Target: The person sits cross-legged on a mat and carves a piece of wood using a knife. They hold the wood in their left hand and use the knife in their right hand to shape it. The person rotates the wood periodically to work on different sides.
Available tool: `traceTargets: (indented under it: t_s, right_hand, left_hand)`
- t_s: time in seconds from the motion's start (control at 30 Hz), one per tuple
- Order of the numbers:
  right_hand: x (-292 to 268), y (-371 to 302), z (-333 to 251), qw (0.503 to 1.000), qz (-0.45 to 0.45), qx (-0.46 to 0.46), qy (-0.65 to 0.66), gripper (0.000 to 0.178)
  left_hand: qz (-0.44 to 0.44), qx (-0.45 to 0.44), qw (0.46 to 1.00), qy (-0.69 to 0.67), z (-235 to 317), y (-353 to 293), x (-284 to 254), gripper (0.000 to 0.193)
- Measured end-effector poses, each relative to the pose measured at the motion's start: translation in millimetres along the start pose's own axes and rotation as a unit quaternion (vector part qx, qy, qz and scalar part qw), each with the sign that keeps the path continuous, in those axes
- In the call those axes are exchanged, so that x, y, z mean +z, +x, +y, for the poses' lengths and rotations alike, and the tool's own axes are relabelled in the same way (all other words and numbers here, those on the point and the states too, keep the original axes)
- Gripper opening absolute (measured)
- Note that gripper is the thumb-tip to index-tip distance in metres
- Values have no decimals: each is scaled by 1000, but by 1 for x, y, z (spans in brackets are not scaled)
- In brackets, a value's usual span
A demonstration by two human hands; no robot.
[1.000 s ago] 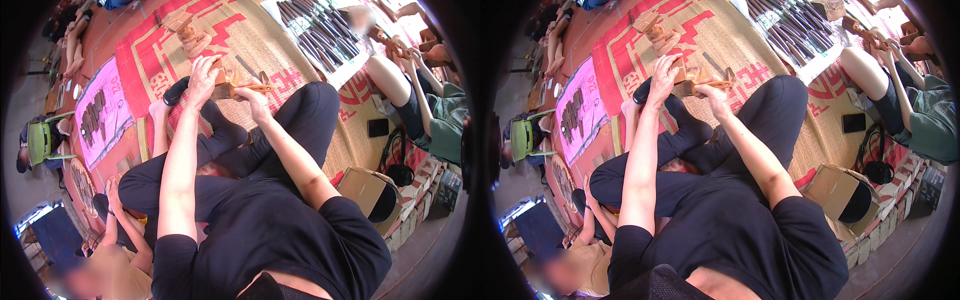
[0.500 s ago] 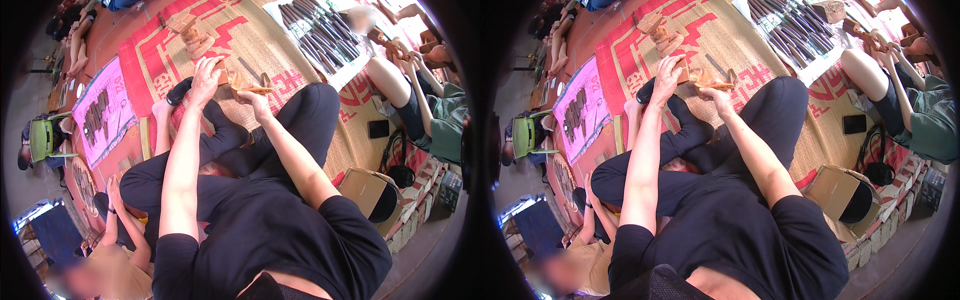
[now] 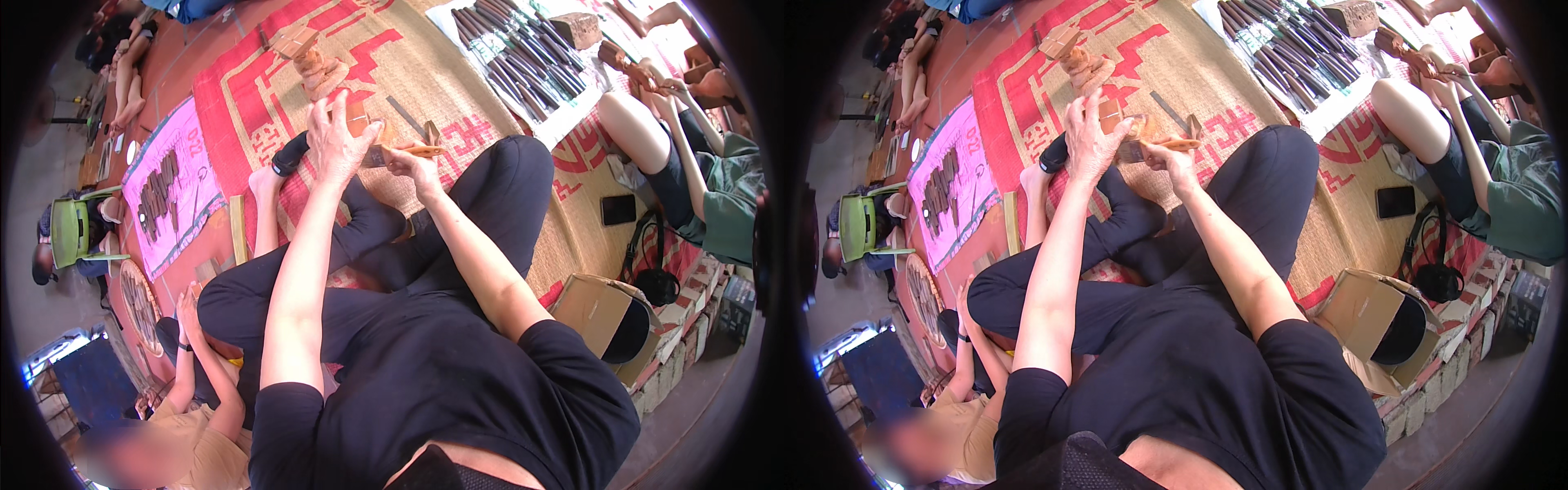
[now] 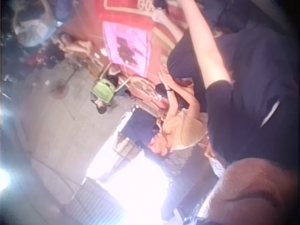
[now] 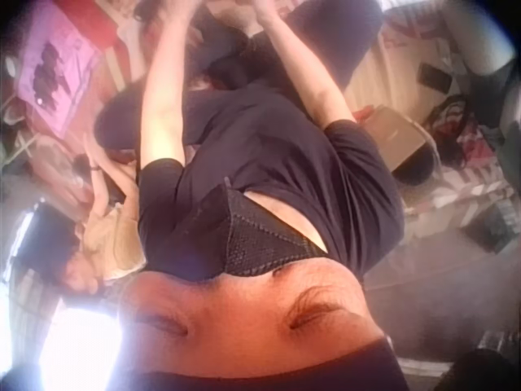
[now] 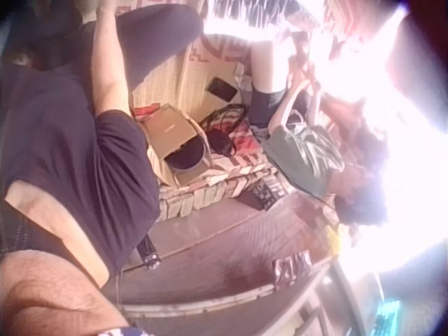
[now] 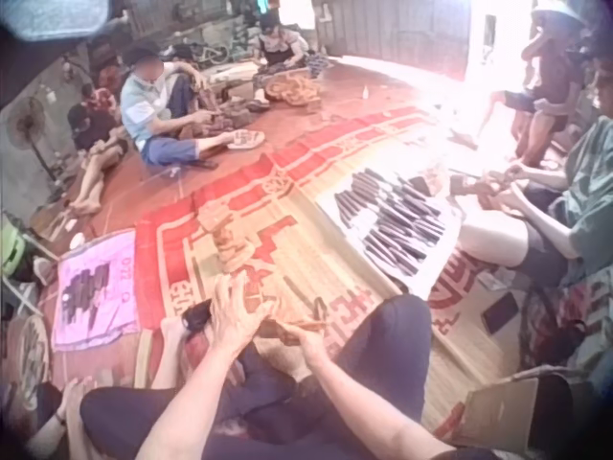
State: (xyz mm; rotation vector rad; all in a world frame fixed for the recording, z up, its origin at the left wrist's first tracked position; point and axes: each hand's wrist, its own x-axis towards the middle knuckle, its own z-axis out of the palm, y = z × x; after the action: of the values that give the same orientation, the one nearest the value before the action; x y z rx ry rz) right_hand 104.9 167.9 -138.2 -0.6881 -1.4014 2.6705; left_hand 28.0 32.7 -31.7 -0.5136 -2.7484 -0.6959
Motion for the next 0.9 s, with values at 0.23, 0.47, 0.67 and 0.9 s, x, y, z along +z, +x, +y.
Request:
traceTargets:
  t_s: [0.23, 0.47, 0.67, 0.9]
  right_hand:
    - [-10, 18, -32, 993, 77, -87, -32, 19]
    - [-22, 19, -53, 994, 90, -57, -28, 17]
    - [4, 17, -42, 994, 29, -99, 19, 15]
    - [-7, 37, -45, 990, 48, -108, -76, 11]
  left_hand:
    - [-111, -114, 986, -49, 13, 12, -19, 86]
    - [-250, 79, 961, -90, -29, 47, -38, 86]
    - [-131, 76, 985, -87, -39, 34, 3, 74]
    - [-25, 70, 997, -30, -15, 23, 18, 66]
